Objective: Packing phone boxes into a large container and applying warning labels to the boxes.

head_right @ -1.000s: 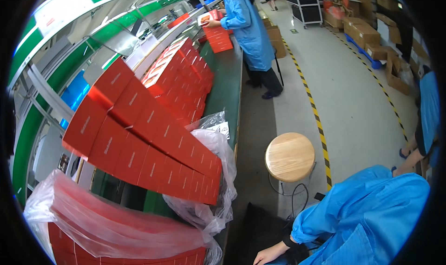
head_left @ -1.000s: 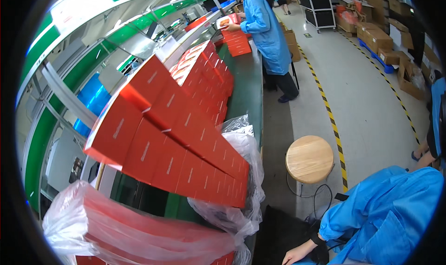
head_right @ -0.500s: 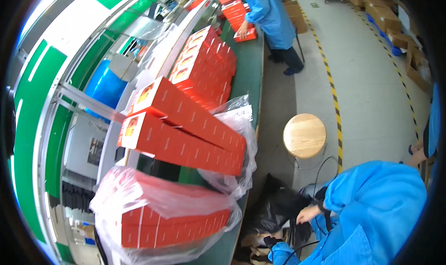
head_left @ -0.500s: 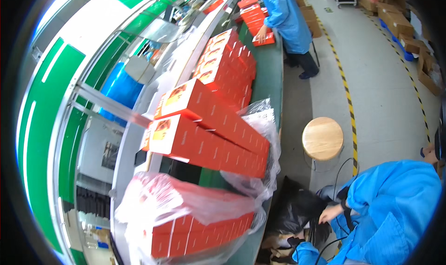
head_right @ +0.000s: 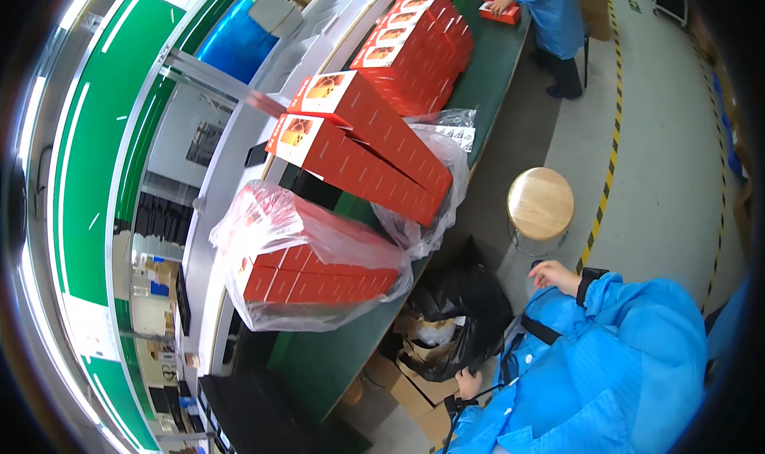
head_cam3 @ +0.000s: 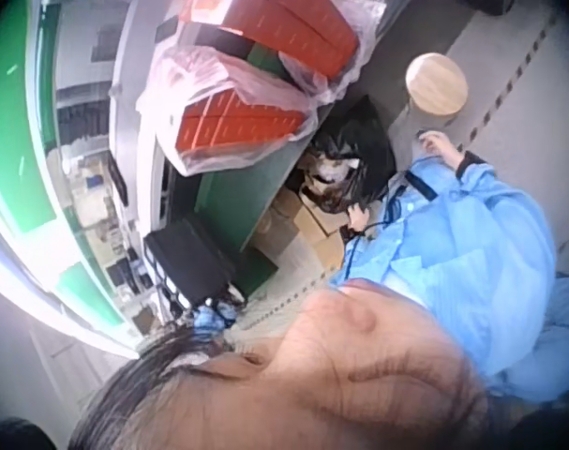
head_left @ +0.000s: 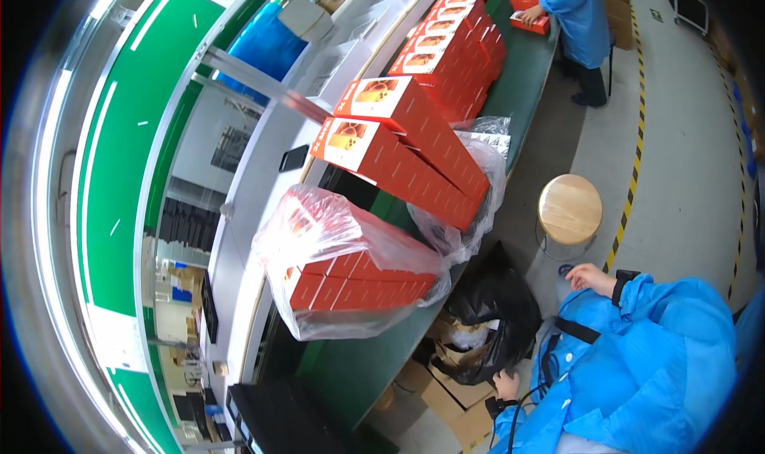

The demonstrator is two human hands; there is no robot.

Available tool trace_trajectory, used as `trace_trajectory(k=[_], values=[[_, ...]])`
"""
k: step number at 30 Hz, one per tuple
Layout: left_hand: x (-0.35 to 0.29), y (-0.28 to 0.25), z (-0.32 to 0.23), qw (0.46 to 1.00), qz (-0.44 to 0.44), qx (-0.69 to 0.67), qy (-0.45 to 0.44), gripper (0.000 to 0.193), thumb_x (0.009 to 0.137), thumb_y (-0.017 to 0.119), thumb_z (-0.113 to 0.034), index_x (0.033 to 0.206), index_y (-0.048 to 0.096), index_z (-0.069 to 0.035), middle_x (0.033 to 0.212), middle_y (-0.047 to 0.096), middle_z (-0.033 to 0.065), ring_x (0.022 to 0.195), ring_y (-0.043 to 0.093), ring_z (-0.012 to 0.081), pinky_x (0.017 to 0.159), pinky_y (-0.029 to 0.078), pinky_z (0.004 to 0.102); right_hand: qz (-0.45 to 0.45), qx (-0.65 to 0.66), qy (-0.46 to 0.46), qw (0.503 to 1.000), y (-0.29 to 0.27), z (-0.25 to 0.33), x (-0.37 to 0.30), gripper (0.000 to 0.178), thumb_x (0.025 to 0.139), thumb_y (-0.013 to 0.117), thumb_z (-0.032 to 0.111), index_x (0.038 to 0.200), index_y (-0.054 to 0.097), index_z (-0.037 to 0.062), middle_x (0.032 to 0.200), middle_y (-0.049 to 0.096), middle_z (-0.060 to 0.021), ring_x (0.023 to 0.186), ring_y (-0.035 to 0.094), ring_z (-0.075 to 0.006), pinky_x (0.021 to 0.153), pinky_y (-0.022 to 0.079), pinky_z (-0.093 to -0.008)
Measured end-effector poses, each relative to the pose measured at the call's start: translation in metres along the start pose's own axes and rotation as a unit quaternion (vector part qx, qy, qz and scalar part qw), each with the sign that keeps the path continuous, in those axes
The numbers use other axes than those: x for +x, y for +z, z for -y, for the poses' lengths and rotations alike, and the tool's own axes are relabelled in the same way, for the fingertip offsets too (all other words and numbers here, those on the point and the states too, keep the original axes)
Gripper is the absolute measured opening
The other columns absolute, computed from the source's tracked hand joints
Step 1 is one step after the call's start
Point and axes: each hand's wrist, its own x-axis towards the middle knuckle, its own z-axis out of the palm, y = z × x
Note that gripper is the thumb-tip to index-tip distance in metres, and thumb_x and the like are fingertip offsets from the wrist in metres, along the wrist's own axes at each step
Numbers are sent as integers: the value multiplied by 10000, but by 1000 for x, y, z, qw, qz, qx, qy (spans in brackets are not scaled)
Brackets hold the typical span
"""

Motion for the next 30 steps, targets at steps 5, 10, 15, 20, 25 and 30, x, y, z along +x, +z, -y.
trace_trajectory(k=[5,10,15,20,25,30], values=[[2,-10,-91,998,5,-61,-28,467,786,629,-247,1140,533,43,1166,467,295,1056,500,418,901,441,425,-59,99,6,993,-51,28,14,219,879,451,145,937,619,18,735,610,-84,652,594,-162,610,496,-277],[58,-21,-174,990,-66,-125,9,360,805,628,-240,1041,579,28,1038,541,220,879,563,323,786,476,374,-45,76,22,996,-106,70,41,213,884,467,174,935,626,43,703,597,-48,630,585,-141,595,485,-254],[134,-76,-282,970,-143,-174,95,282,828,611,-125,1061,544,20,1047,523,171,848,563,274,771,480,342,-55,21,-21,998,-159,112,72,236,891,428,167,928,625,43,706,598,-30,617,586,-130,590,481,-238],[157,-127,-339,953,-192,-211,108,288,836,606,-97,1094,536,12,1142,496,165,903,566,274,803,472,320,0,-11,-12,1000,-153,157,103,228,901,434,157,936,612,20,708,596,-44,649,598,-127,622,496,-243],[160,-183,-378,904,-303,-280,113,220,842,577,-49,1049,558,23,1084,540,141,927,575,228,818,474,314,33,-49,-32,998,-131,183,150,221,908,431,153,930,608,23,706,581,-40,662,593,-128,630,491,-253],[147,-329,-395,750,-649,-101,77,142,816,513,16,950,560,28,964,550,152,905,534,298,823,429,370,154,-119,-181,964,-46,276,135,172,873,513,130,954,610,12,745,622,-43,704,583,-111,658,469,-247]])
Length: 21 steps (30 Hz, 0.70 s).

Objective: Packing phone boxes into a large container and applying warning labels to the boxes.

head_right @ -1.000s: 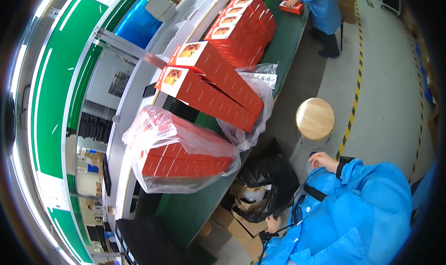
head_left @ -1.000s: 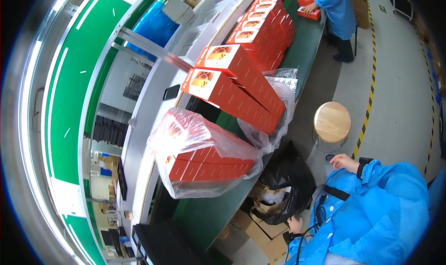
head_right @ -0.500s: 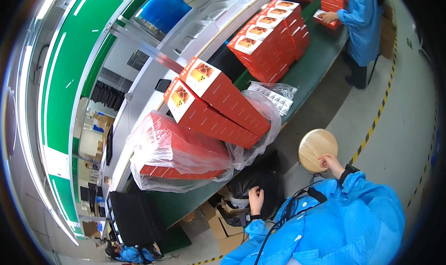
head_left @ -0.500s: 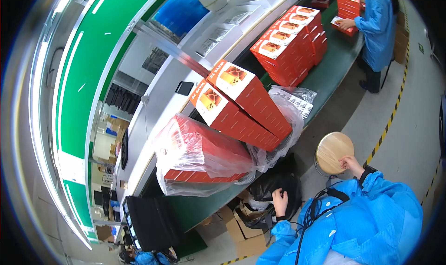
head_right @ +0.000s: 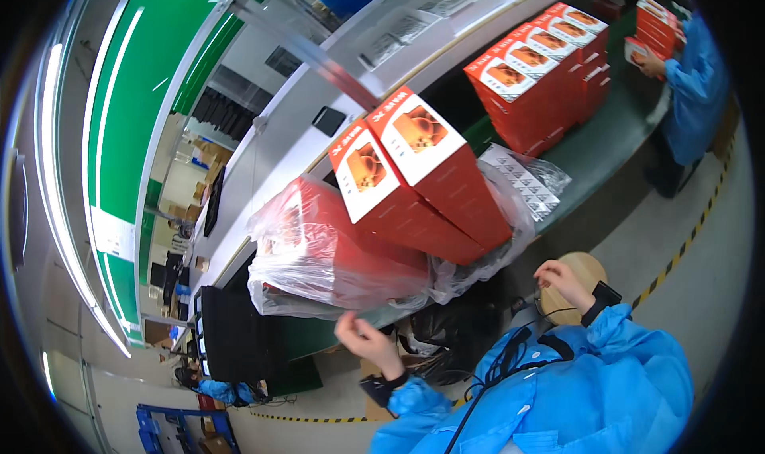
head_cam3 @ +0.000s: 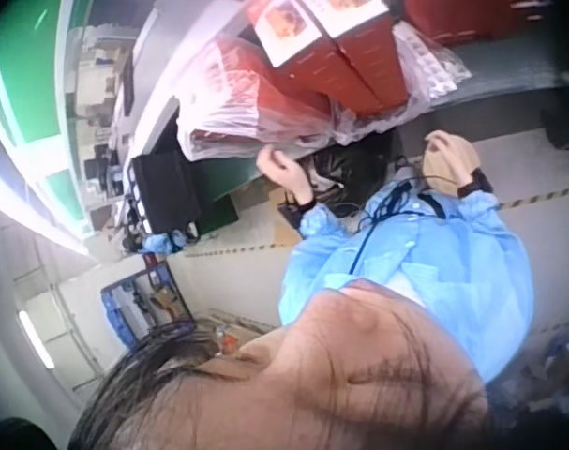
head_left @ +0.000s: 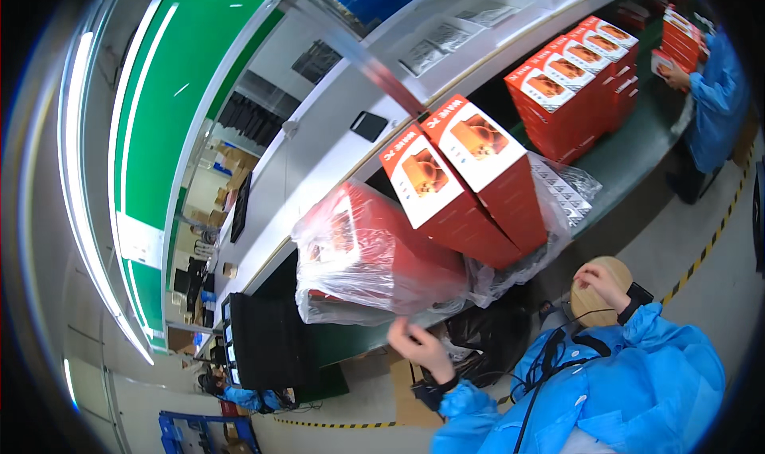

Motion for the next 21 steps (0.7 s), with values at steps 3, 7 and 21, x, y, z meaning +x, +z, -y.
trace_trajectory(k=[3,7,21], values=[[75,-25,20,997,-47,67,-11,141,810,482,42,936,545,40,932,543,151,881,527,291,811,425,363,173,-165,-112,965,79,94,25,223,860,555,152,1004,604,-11,875,652,-78,794,620,-149,759,484,-270],[123,-48,62,988,-58,137,-45,169,851,473,26,1009,526,50,986,538,156,900,544,264,820,442,336,431,-167,-288,839,200,149,55,440,852,596,223,1219,499,1,1202,545,-157,1104,544,-289,938,423,-362],[227,-19,151,900,140,-370,-182,549,993,291,-377,1365,323,25,1384,385,154,1269,378,256,1071,265,375,146,-53,-295,943,342,147,139,497,920,485,252,1285,354,-58,1207,462,-228,1107,448,-322,986,309,-352]])
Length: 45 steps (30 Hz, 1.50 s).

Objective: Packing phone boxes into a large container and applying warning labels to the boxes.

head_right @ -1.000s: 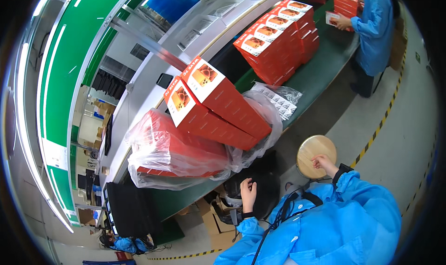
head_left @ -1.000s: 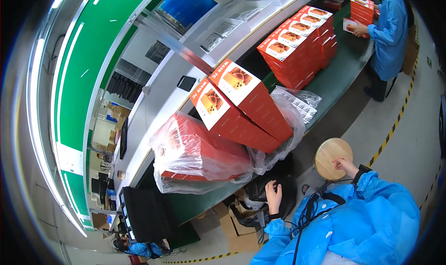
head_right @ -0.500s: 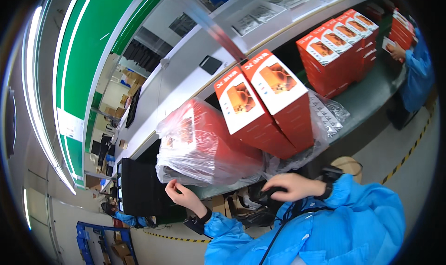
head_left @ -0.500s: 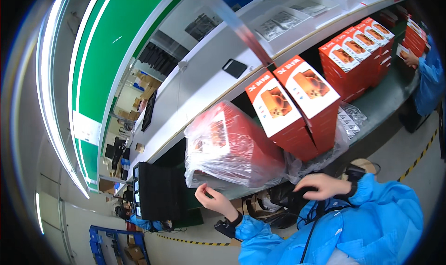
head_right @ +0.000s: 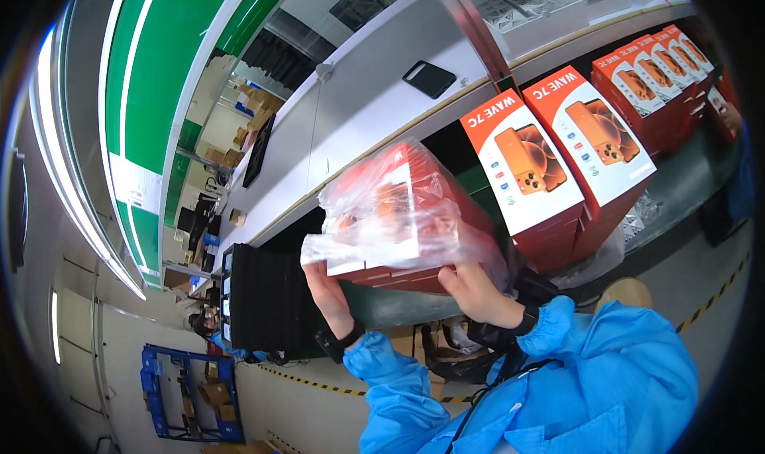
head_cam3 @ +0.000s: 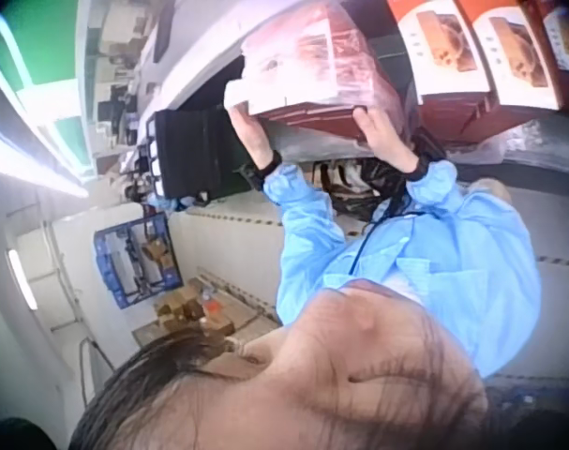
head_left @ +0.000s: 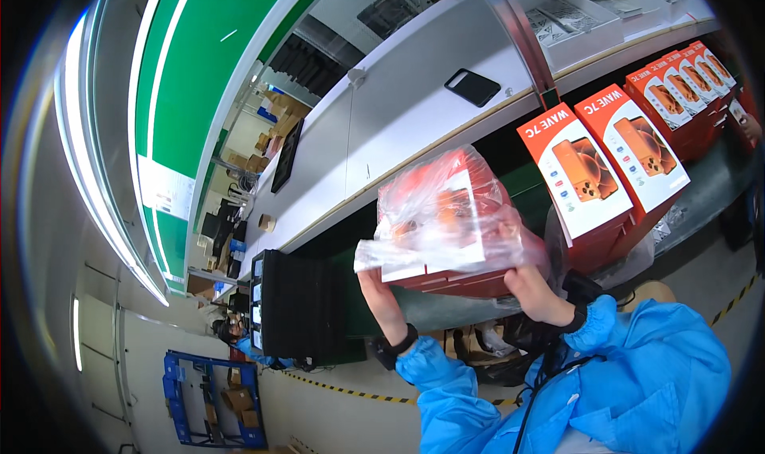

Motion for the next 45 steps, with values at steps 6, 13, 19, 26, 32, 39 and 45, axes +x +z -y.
trace_trajectory(k=[6,13,19,26,32,39,45], values=[[81,-13,6,973,149,-155,-89,724,948,253,-533,1389,257,41,1402,354,180,1297,341,299,1083,240,417,-86,207,132,965,25,-12,44,415,1010,268,287,1139,499,-33,1070,536,-149,985,481,-231,916,346,-320],[136,39,108,876,300,-298,-233,653,929,363,-442,1372,296,32,1367,390,206,1266,367,350,1071,253,440,-168,218,53,960,16,-26,76,480,1011,246,339,1275,431,-17,1264,486,-127,1187,423,-180,1026,293,-291],[73,46,196,929,331,68,-153,629,911,414,-404,1355,321,32,1351,402,217,1245,383,369,1051,281,452,-300,152,222,915,17,-98,63,522,1000,283,367,1291,417,-46,1315,453,-171,1225,410,-218,1047,274,-296],[-68,-51,343,778,346,522,46,604,890,473,-359,1336,350,31,1331,417,230,1220,403,391,1028,314,467,-294,-19,354,888,-2,-170,-7,462,968,379,302,1357,377,54,1395,371,-180,1305,327,-301,1067,273,-371],[-183,-101,390,756,289,584,63,587,873,524,-320,1320,376,30,1315,429,241,1199,419,410,1008,342,480,-149,-377,346,846,-14,-190,-88,365,815,471,104,1165,526,17,1160,541,-199,1079,513,-352,941,406,-432],[-300,-124,365,729,218,645,-77,366,747,586,-143,1041,561,74,1193,483,317,1037,504,460,906,411,493,-3,-232,235,944,-12,-298,-235,518,838,539,247,1285,428,10,1173,545,-209,1080,516,-373,931,409,-404],[-289,9,270,850,244,449,-129,195,807,551,-90,923,611,54,933,614,227,831,596,324,734,478,401,111,25,369,922,-90,-218,-264,376,899,525,252,1185,567,12,1079,644,-110,950,620,-179,873,461,-299]])
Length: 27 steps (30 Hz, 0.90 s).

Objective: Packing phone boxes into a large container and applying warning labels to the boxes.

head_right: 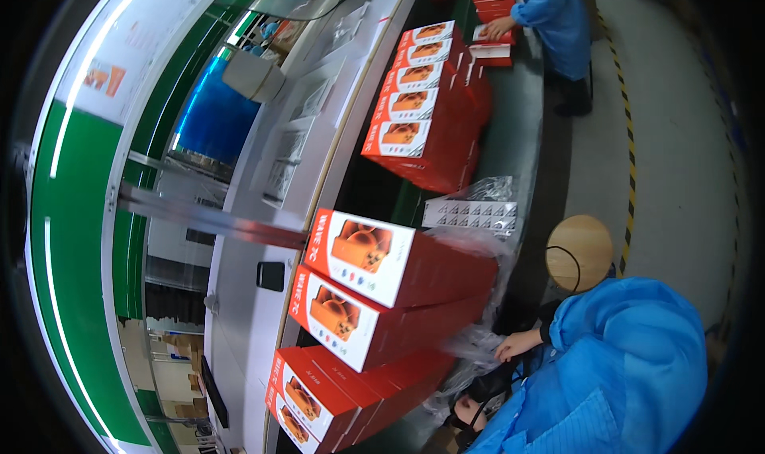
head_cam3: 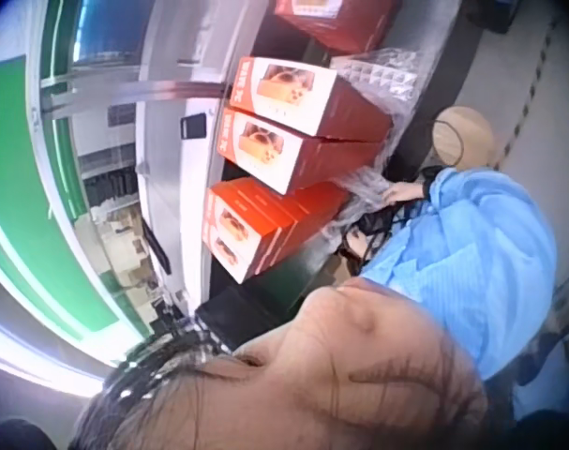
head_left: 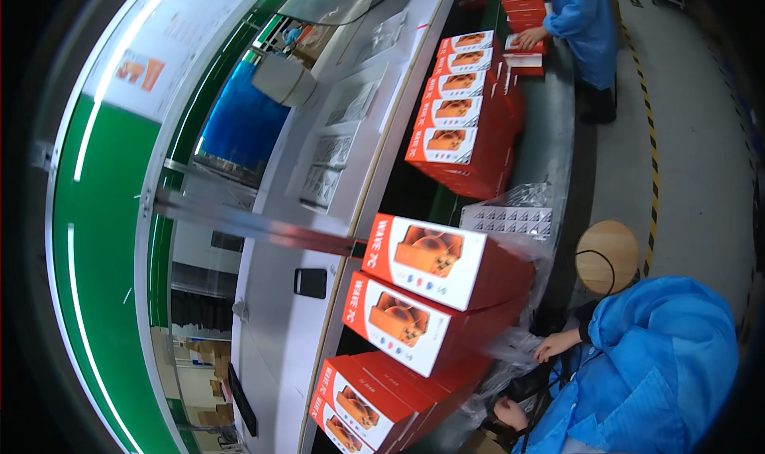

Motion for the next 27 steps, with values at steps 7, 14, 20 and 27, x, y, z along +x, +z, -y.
trace_trajectory(k=[7,14,20,27], values=[[24,44,-181,876,380,-296,20,243,953,481,-184,1023,620,3,892,637,52,819,587,109,761,471,236,-160,70,35,984,-83,1,-128,340,902,458,174,1182,551,6,959,663,-91,879,636,-164,787,504,-297],[-15,124,-322,910,283,-253,166,221,895,549,-130,1064,574,10,966,606,83,848,590,153,770,475,259,-330,219,34,918,-182,-60,-275,269,910,439,153,1080,569,-10,860,640,-91,757,632,-160,687,507,-276],[4,134,-404,946,-109,17,304,566,774,641,-150,1262,408,18,1354,337,270,1203,359,433,1007,297,481,-425,198,121,875,-220,-68,-342,223,895,431,148,977,582,5,821,642,-95,740,636,-172,692,504,-265],[80,205,-281,906,171,232,310,367,817,407,-38,1168,492,31,1091,569,227,997,564,354,863,450,443,-294,143,196,924,-217,-59,-323,220,883,445,138,977,581,-7,811,640,-115,728,642,-194,676,513,-275]])
